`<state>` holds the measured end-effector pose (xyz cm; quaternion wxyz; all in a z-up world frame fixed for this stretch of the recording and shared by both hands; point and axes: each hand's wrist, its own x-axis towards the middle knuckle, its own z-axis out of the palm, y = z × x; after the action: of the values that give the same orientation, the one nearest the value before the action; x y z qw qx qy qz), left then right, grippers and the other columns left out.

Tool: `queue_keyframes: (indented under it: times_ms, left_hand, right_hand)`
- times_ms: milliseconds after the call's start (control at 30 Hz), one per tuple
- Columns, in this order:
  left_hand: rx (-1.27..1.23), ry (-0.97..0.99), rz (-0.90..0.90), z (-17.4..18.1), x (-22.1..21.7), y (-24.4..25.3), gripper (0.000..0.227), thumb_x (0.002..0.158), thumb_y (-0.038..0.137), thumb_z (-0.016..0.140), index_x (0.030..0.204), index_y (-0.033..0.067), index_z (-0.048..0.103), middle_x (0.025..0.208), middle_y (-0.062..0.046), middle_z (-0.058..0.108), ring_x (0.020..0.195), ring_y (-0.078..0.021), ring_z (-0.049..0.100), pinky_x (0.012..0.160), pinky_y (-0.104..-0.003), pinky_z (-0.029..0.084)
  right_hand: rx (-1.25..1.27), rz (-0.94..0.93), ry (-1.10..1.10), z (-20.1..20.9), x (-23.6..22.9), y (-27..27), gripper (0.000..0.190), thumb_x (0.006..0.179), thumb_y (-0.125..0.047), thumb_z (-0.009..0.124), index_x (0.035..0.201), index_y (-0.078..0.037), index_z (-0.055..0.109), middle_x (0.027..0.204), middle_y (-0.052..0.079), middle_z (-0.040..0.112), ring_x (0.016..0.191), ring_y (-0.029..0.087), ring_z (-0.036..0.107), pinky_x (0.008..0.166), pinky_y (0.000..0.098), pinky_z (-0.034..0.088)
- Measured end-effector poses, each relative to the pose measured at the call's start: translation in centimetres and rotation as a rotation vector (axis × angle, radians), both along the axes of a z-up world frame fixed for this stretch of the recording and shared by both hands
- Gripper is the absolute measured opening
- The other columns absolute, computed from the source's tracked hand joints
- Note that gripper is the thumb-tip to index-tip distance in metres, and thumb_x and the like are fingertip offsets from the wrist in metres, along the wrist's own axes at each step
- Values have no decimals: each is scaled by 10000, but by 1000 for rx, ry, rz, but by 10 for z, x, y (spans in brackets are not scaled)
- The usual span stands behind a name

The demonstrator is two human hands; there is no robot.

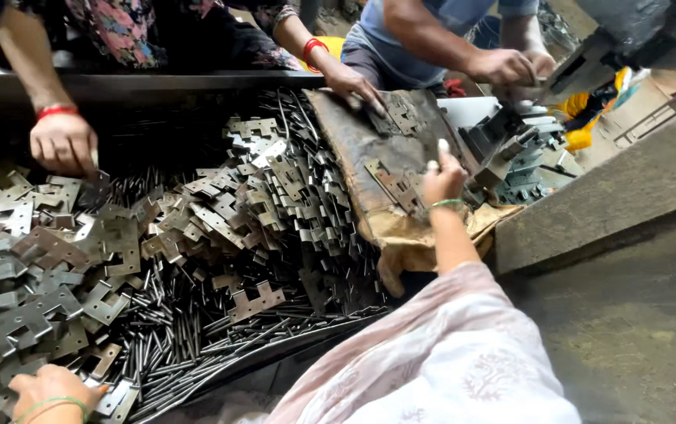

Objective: The person picks metal hinge plates and pins from a large bin and inserts the pins into the plates to assemble hinges. The assembled hinges are placed into a nearby container. Other workers perform similar tasks at adjacent stations.

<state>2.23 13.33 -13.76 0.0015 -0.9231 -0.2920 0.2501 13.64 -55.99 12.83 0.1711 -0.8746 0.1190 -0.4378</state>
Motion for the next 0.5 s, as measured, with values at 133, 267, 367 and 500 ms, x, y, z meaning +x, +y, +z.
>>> queue_keyframes:
  times_ms: [133,267,367,500]
  left_hand:
    - [-109,-57,69,13,0,7,1163,476,588,1055,1362,-3,587,1275,-224,697,1183,-368,668,957,-460,560]
    - [-188,-327,16,43,-27,-3,988,479,539,1022,1288,104,657,1082,-236,786,983,-399,755,870,-460,600]
    - [-476,-566,-40,81,-45,-31,748,561,482,943,1197,143,741,946,-176,803,856,-334,772,805,-424,605]
    - [-1624,-876,205,141,-53,-57,481,775,173,806,1235,66,716,1116,-164,747,898,-251,733,789,-396,557]
  right_hand:
    - [-242,-67,298,-7,13,-46,362,886,-23,660,1239,-43,735,1059,249,723,965,439,681,853,483,548]
    - [-117,39,408,1,5,-25,250,928,-146,700,1148,-44,760,1114,249,706,1032,435,666,905,477,526]
    - [-203,280,192,24,-17,45,259,940,-104,690,1169,9,732,1173,246,705,1055,414,680,924,446,543]
    - [-167,957,269,5,-72,188,286,841,3,692,1125,-10,721,1104,190,722,1066,363,693,952,427,561]
